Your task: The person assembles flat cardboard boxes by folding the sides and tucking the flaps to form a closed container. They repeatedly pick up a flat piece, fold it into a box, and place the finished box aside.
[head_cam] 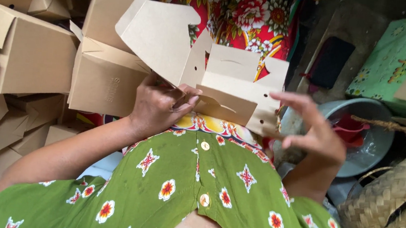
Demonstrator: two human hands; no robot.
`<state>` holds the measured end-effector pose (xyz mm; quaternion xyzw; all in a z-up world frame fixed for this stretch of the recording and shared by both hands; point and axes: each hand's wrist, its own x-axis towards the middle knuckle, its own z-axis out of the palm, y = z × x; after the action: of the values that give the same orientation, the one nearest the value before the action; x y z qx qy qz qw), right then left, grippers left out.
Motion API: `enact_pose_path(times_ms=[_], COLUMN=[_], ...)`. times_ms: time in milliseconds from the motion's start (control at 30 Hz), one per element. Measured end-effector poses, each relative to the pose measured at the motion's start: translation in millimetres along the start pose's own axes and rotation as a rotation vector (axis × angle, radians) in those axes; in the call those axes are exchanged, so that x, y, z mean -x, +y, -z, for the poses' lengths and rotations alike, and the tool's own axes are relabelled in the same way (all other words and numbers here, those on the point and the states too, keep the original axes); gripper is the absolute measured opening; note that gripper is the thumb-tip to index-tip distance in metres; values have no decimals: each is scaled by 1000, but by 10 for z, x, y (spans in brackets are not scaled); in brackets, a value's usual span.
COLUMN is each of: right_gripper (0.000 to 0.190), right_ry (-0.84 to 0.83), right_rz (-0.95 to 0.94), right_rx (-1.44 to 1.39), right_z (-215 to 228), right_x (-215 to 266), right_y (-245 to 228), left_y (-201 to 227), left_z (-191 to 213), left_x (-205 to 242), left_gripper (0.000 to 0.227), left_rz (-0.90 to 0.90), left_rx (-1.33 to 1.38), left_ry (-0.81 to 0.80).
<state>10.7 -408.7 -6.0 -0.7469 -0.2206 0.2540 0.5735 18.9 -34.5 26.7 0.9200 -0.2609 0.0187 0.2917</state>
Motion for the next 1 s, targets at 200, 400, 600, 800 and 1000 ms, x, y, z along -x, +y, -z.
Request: enact_pose_path(times_ms=[200,400,600,800,1000], right_gripper=[68,68,11,14,14], right_ry=[-8,17,496,583,508], right_rz=[191,187,288,331,454], right_rx=[45,166,204,528,754], right_z=[-404,-324,-660,-852,-779], right_x=[247,409,-62,-596,-730], right_y=[30,-19,89,-113,251], left_y=[-179,-60,-45,-66,-185], left_z=[-331,-221,-248,-274,-569], left_x=[189,85,78,123,196], left_gripper=[10,20,16,15,44], left_rz=[-89,-52,-49,-25,-3], left_rx=[21,-44,-8,72,48], left_ry=[161,248,228,195,168])
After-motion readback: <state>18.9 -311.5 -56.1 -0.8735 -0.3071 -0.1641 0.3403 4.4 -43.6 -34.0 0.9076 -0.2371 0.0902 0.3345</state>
